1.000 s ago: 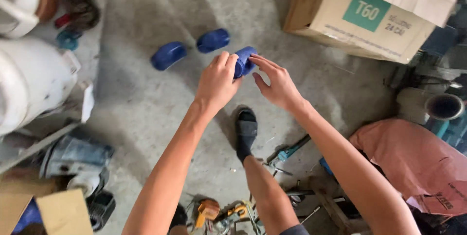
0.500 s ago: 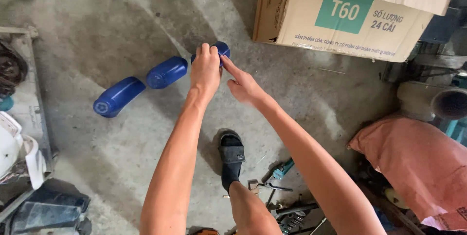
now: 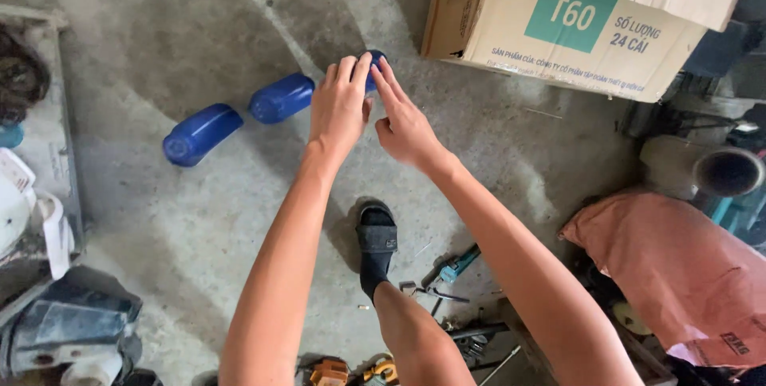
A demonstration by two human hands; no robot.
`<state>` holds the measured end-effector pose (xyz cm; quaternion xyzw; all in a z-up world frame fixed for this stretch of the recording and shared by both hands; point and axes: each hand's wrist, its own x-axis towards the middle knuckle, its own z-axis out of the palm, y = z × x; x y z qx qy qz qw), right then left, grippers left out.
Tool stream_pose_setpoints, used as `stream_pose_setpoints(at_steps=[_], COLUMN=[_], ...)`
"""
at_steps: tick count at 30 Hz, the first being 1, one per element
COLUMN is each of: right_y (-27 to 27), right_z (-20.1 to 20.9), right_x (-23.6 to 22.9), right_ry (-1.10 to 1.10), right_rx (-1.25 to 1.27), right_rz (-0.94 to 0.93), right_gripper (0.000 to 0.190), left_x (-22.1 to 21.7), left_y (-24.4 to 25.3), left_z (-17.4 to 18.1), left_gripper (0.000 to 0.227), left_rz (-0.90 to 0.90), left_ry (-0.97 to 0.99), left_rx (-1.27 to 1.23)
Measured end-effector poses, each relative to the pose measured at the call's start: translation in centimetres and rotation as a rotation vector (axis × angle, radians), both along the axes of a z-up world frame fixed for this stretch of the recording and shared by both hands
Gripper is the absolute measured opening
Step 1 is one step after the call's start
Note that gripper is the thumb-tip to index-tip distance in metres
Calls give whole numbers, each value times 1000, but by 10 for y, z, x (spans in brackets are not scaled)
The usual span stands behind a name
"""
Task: The person picks up a small box from a shelf, places it on a workbench, then retrieves a green box labeled 'HIGH PRESSURE WASHER PUMP' and places it on the same bench. They open the green box, remove a black pump, and place it on the bench. Finally, they remove several blue plastic bottles from a cardboard box on the floor and place them nearby.
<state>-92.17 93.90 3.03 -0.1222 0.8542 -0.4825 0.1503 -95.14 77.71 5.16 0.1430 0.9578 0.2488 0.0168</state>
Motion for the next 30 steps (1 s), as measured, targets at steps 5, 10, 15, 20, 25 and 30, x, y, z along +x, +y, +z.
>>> stream_pose_setpoints(at_steps=[5, 10, 15, 20, 25, 30], right_y=[-35, -100, -203, -322, -456, -569], right_z=[88, 177, 242, 281, 286, 258], right_x=[36, 91, 156, 244, 353, 460], right_ry=[290, 391, 539, 705, 725, 697], right_rx=[187, 199, 216, 182, 116, -43], right_rz=[104, 235, 533, 763, 934, 1081], right_gripper=[93, 92, 81, 77, 76, 64], left_x=[55, 134, 241, 371, 513, 640], left_y=[-53, -135, -237, -344, -457, -553], left_z=[73, 163, 232, 269, 275, 263], left_gripper=[70, 66, 57, 53, 50, 54], left_rz=[-13, 19, 127, 356, 536, 716], left_ry=[167, 257, 345, 420, 391, 321], left_rx=[-41, -126, -217, -319, -382, -337])
